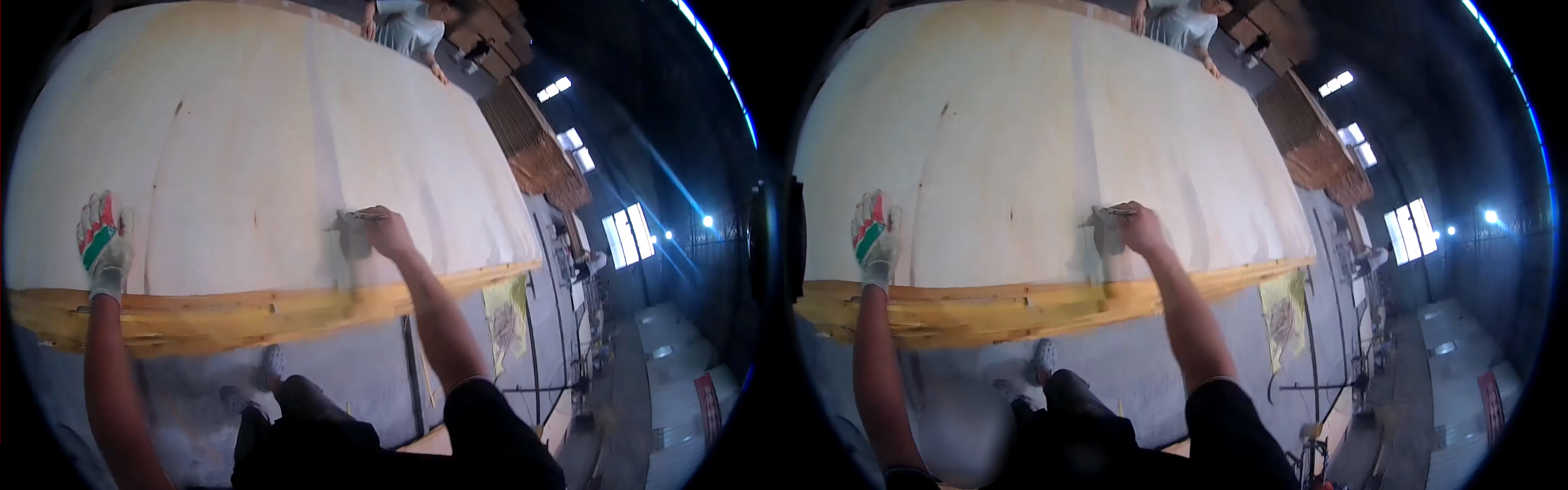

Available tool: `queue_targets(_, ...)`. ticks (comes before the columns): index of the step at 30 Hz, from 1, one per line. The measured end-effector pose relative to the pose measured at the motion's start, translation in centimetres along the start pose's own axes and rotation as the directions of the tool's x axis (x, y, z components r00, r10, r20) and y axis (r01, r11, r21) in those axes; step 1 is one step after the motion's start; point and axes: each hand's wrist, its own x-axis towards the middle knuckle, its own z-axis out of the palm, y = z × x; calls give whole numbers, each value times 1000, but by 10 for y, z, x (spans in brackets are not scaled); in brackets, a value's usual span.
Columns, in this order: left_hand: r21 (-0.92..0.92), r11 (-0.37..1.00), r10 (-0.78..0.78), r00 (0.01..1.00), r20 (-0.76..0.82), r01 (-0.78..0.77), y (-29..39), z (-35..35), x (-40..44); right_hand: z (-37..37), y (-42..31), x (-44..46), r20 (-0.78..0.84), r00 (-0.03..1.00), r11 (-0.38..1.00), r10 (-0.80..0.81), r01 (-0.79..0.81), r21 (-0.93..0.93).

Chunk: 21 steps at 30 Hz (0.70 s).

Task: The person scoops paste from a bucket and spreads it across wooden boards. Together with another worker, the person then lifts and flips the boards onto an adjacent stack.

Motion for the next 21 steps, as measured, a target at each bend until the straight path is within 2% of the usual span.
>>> queue_targets(1,23,1000,-13,1000,-11,13,1,3,-1,-9,5,-13,70,981,975,-182,170,143)
queue_targets(2,26,1000,3,1000,-3,-3,2,3,-1,-23,-1,-33,245,962,993,-118,117,21)
queue_targets(3,33,999,-5,1000,8,5,3,0,0,-31,-7,-53,242,962,992,-123,122,19)
queue_targets(5,42,999,-15,1000,13,15,-1,1,1,-35,-18,-96,369,926,962,-72,-33,271)
queue_targets(6,46,999,1,1000,-13,0,-2,7,2,-29,-25,-96,363,929,961,-70,-35,276)
queue_targets(7,51,999,8,999,-37,-6,-4,11,1,-19,-33,-91,151,986,940,-75,19,341)
queue_targets(8,56,998,2,999,-35,0,-4,11,1,-16,-40,-84,-62,996,915,-65,84,394)
queue_targets(9,18,1000,9,999,-32,-9,-4,9,1,-28,-60,-65,127,985,760,118,-172,627)
queue_targets(11,-9,1000,10,999,-32,-10,-2,4,1,-29,-77,-24,222,929,560,295,-356,748)
queue_targets(13,-42,997,55,993,-107,-60,-2,2,-3,24,-34,25,139,932,819,334,-360,447)
queue_targets(14,-28,997,65,993,-104,-68,-3,4,-1,34,-42,40,149,929,809,340,-370,457)
queue_targets(15,-44,995,86,987,-139,-93,-5,9,0,40,-54,54,-46,981,967,190,-179,179)
queue_targets(16,-59,991,112,979,-169,-123,-7,12,0,46,-61,58,-178,984,989,-17,-10,-149)
queue_targets(17,-52,988,135,980,-149,-144,-9,14,-1,50,-56,46,-164,986,989,11,-35,-142)
queue_targets(19,-109,973,174,959,-225,-202,-11,15,4,34,-47,13,22,977,975,-214,215,-54)
queue_targets(20,-122,971,175,958,-227,-206,-10,14,5,20,-54,-15,73,980,982,-184,187,-27)
queue_targets(21,-55,982,168,963,-213,-183,-9,11,3,9,-70,-53,124,980,987,-157,159,-2)
